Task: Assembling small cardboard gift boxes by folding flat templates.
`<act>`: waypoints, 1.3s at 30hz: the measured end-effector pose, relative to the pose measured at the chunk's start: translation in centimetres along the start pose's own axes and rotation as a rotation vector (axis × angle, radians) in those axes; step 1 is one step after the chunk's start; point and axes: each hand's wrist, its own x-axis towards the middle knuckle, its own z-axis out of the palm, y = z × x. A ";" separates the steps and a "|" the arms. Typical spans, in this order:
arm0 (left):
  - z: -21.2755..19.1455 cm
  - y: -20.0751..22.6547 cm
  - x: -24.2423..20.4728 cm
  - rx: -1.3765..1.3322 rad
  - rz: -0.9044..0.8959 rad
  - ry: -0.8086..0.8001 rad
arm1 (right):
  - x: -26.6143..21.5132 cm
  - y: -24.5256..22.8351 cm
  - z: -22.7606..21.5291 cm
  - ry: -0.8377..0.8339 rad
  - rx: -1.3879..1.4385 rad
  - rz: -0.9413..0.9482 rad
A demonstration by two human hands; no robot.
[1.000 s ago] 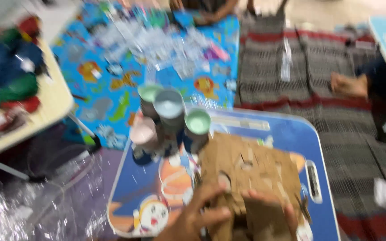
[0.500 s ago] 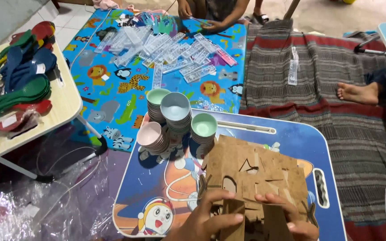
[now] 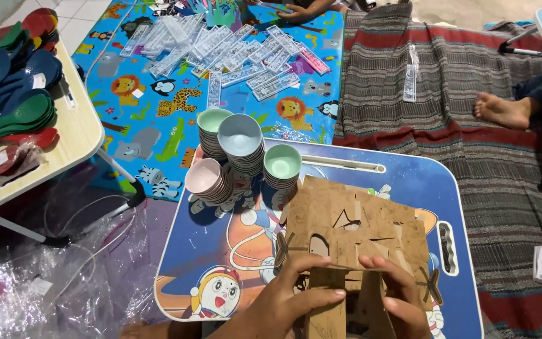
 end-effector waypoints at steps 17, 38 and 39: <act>-0.3 0.5 0.0 -0.072 0.012 0.036 | 1.0 -0.6 -0.6 -0.120 -0.108 0.116; 1.0 -0.7 -0.7 -0.128 0.076 0.089 | 1.2 -1.3 -0.3 -0.114 -0.070 0.066; 1.2 -0.9 -0.8 -0.129 0.076 0.089 | 1.3 -1.3 -0.3 -0.114 -0.071 0.066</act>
